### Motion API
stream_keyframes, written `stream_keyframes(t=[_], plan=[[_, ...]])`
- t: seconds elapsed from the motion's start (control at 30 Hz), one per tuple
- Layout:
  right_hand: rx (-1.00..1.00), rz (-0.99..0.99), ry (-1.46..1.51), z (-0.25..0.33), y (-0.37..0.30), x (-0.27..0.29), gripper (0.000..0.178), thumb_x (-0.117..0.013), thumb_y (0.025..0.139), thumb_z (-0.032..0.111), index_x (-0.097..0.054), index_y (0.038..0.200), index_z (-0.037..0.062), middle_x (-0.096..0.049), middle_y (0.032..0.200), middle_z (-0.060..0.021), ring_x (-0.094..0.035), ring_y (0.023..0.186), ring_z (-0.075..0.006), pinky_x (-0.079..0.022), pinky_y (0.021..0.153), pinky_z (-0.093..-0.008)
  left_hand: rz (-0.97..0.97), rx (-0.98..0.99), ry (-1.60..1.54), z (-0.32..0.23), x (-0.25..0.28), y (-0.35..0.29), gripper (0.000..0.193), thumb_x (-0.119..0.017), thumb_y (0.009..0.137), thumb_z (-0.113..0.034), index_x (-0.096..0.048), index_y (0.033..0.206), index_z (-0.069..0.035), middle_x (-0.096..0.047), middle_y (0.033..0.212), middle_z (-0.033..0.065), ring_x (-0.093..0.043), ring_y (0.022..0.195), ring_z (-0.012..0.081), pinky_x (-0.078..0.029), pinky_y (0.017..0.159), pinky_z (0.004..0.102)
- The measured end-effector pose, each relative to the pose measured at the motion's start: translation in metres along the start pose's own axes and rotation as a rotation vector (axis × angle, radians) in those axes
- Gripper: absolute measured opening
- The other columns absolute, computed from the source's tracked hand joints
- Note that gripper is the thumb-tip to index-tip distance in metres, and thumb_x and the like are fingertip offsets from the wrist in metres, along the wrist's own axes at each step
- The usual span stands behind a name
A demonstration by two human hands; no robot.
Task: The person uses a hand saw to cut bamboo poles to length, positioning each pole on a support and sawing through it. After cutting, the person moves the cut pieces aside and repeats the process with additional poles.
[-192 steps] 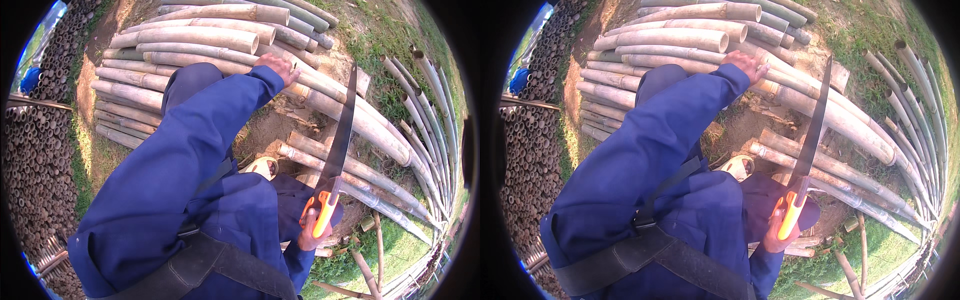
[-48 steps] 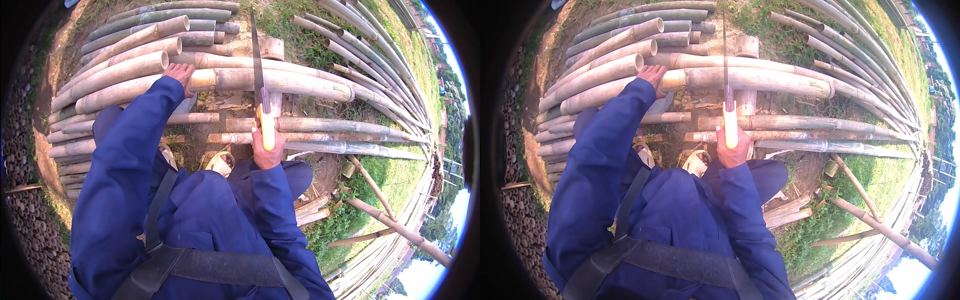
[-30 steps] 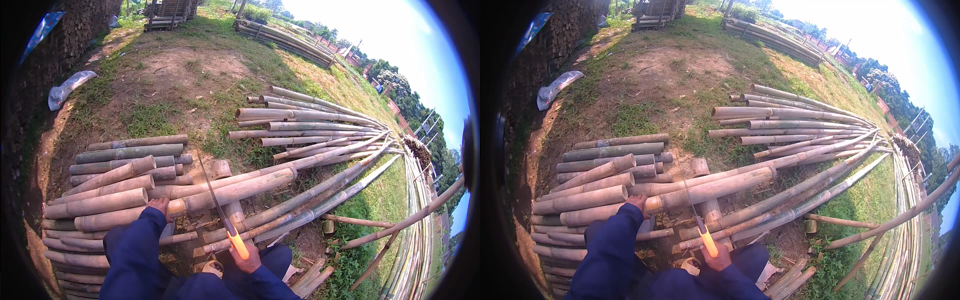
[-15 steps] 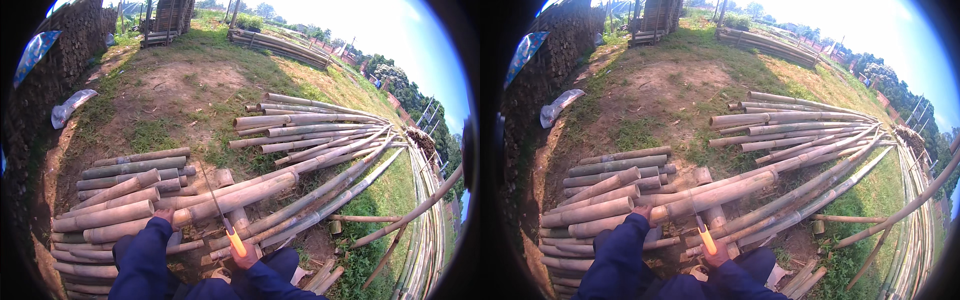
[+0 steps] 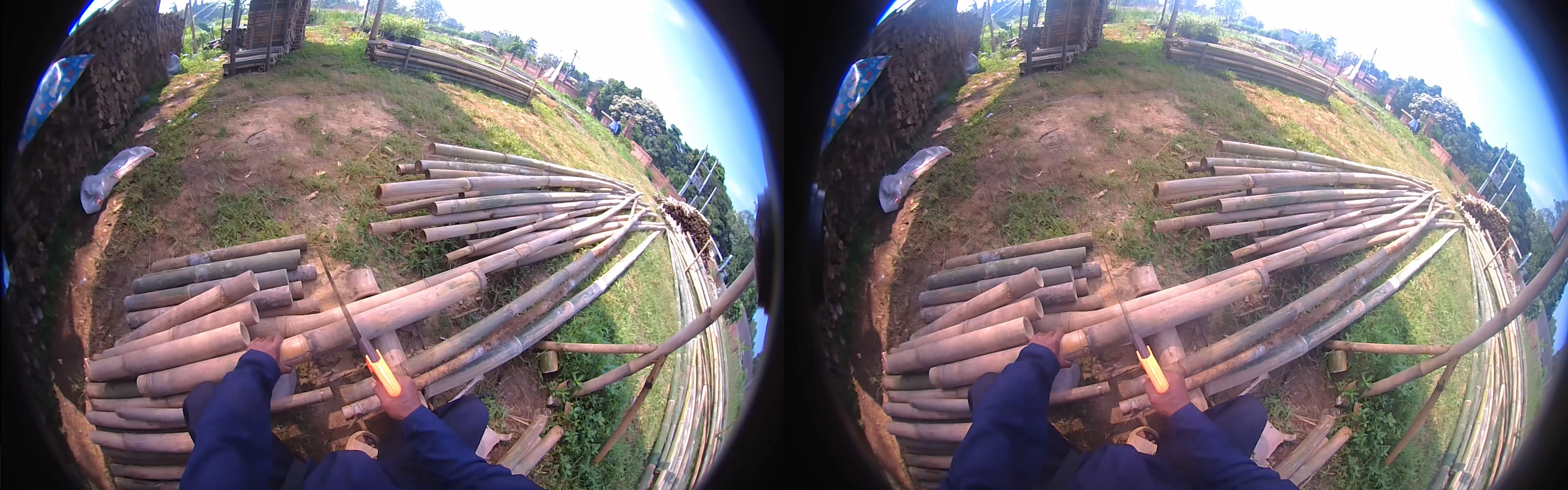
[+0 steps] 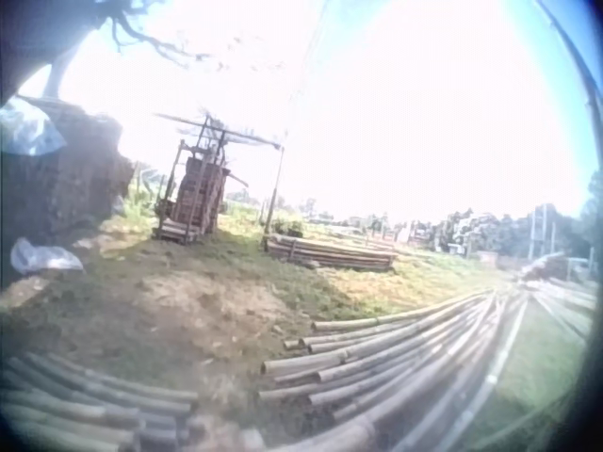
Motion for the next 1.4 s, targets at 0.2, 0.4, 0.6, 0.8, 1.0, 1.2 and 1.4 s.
stream_keyframes(t=[0.2,0.4,0.6,0.8,1.0,1.2,1.4], plan=[[0.140,-0.043,-0.003,0.023,-0.126,0.038,0.023,-0.074,0.089,0.018,-0.069,0.103,0.0000,-0.068,0.077,-0.0182,-0.070,0.071,-0.0308,-0.054,0.067,-0.0382,-0.006,0.009,0.019,0.008,-0.003,-0.004,0.078,-0.087,0.059,-0.053,-0.058,0.117,-0.009,-0.069,0.112,0.0171,-0.067,0.109,0.0334,-0.048,0.099,0.0433],[0.061,-0.027,-0.002,-0.002,-0.072,0.016,0.021,-0.073,0.090,0.015,-0.072,0.104,0.0001,-0.071,0.079,-0.0141,-0.071,0.070,-0.0226,-0.055,0.067,-0.0337,0.019,-0.018,0.001,0.000,-0.002,0.001,0.078,-0.088,0.059,-0.052,-0.058,0.117,-0.009,-0.068,0.115,0.0163,-0.066,0.109,0.0341,-0.048,0.099,0.0437],[0.031,-0.010,0.078,-0.022,-0.013,-0.015,0.018,-0.072,0.090,0.016,-0.069,0.094,-0.0010,-0.065,0.071,-0.0091,-0.062,0.065,-0.0156,-0.050,0.061,-0.0326,0.036,0.061,0.007,0.010,0.008,-0.005,0.079,-0.088,0.059,-0.052,-0.059,0.118,-0.010,-0.068,0.117,0.0154,-0.066,0.111,0.0339,-0.048,0.100,0.0434],[-0.026,0.012,0.136,-0.001,-0.169,0.041,0.050,-0.068,0.098,0.023,-0.056,0.140,-0.0016,-0.068,0.133,-0.0122,-0.064,0.111,-0.0120,-0.051,0.090,-0.0290,0.059,0.058,0.026,0.004,0.003,-0.001,0.078,-0.088,0.058,-0.053,-0.059,0.116,-0.009,-0.070,0.112,0.0148,-0.067,0.108,0.0329,-0.048,0.098,0.0424],[0.071,-0.038,0.045,-0.014,0.011,-0.010,0.021,-0.073,0.087,0.019,-0.063,0.085,-0.0006,-0.062,0.069,-0.0208,-0.064,0.064,-0.0358,-0.049,0.062,-0.0431,-0.001,0.007,0.000,-0.011,0.016,0.011,0.080,-0.087,0.057,-0.053,-0.058,0.118,-0.009,-0.070,0.111,0.0157,-0.067,0.108,0.0330,-0.048,0.099,0.0426],[-0.136,0.057,0.104,-0.014,-0.077,0.008,0.017,-0.074,0.090,0.012,-0.068,0.094,-0.0031,-0.062,0.067,-0.0138,-0.057,0.058,-0.0157,-0.048,0.058,-0.0341,0.135,0.165,-0.049,0.014,0.001,0.001,0.078,-0.088,0.058,-0.045,-0.056,0.121,-0.010,-0.068,0.117,0.0181,-0.065,0.109,0.0396,-0.048,0.101,0.0464],[-0.117,0.045,0.035,0.007,-0.137,0.039,0.021,-0.072,0.089,0.004,-0.067,0.107,-0.0048,-0.069,0.077,-0.0111,-0.066,0.068,-0.0143,-0.052,0.066,-0.0304,0.092,0.086,-0.049,0.004,0.004,0.000,0.082,-0.089,0.058,-0.043,-0.055,0.125,-0.011,-0.067,0.117,0.0164,-0.065,0.109,0.0383,-0.049,0.099,0.0461]])
Point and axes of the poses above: each hand's wrist, its own y-axis towards the middle knuckle, its own x-axis out of the back of the hand, z = x × y, the point moved 9 cm from there along y, towards the middle knuckle
